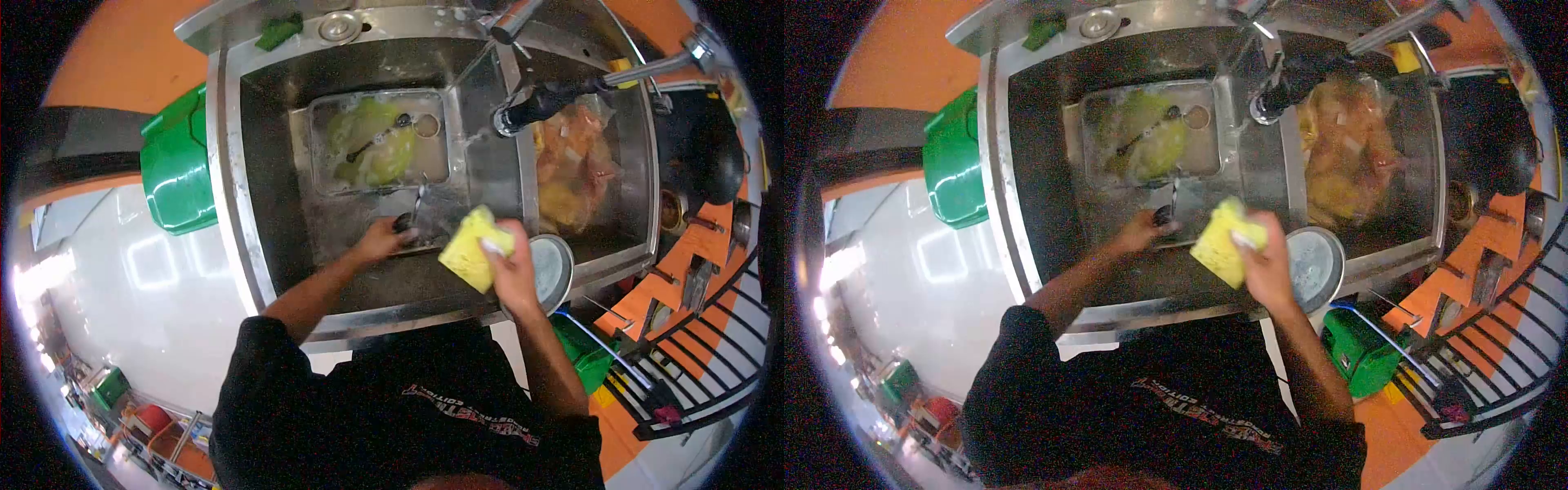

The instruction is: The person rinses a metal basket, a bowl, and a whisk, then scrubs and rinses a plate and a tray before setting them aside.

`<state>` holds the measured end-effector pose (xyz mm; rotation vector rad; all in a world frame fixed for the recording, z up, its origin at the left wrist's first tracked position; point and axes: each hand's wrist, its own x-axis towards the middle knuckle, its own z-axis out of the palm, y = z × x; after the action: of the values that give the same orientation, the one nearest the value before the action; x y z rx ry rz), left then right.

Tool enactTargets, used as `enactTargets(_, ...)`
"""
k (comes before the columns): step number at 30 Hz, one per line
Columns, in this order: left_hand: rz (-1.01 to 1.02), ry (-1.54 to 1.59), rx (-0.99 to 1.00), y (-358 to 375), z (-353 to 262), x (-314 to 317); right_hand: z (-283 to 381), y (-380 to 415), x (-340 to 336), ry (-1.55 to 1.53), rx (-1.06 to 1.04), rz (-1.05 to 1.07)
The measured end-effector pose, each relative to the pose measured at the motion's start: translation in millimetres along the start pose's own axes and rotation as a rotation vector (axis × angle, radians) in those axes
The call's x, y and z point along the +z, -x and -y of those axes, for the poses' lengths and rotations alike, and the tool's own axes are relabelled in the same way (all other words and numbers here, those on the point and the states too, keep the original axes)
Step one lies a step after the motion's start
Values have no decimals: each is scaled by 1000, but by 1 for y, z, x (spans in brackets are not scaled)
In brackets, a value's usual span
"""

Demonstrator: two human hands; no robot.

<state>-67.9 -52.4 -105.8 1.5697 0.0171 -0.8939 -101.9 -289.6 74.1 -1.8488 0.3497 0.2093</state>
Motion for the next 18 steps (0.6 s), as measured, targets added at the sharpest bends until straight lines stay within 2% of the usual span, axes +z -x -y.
enactTargets(1,13,359,52,-1,-25,19,-11,-13,6,74,-100,70)
enactTargets(2,69,616,103,-7,-36,35,-20,-24,17,40,-109,92)
enactTargets(3,129,872,152,-14,-48,47,-11,-34,23,139,-118,120)
enactTargets(4,53,921,117,-13,-71,52,-14,-43,28,87,-93,102)
enactTargets(6,37,1022,76,-11,-107,49,-10,-60,27,36,-77,69)
enactTargets(8,-62,1172,-41,-18,-129,51,7,-72,19,229,-194,65)
enactTargets(9,-50,1167,-40,-30,-120,50,17,-75,16,232,-196,53)
enactTargets(11,-94,998,94,-55,-85,45,33,-77,12,383,-176,108)
enactTargets(12,-137,1014,28,-38,-115,37,33,-78,9,384,-178,101)
enactTargets(13,-130,1010,30,-41,-120,32,30,-79,6,386,-181,112)
enactTargets(15,-75,1229,-86,-51,-132,20,20,-81,1,389,-189,122)
enactTargets(16,-8,1191,-72,-42,-139,16,13,-80,-1,270,-157,116)
enactTargets(18,-35,1277,-106,-46,-146,11,3,-77,-11,153,-123,117)
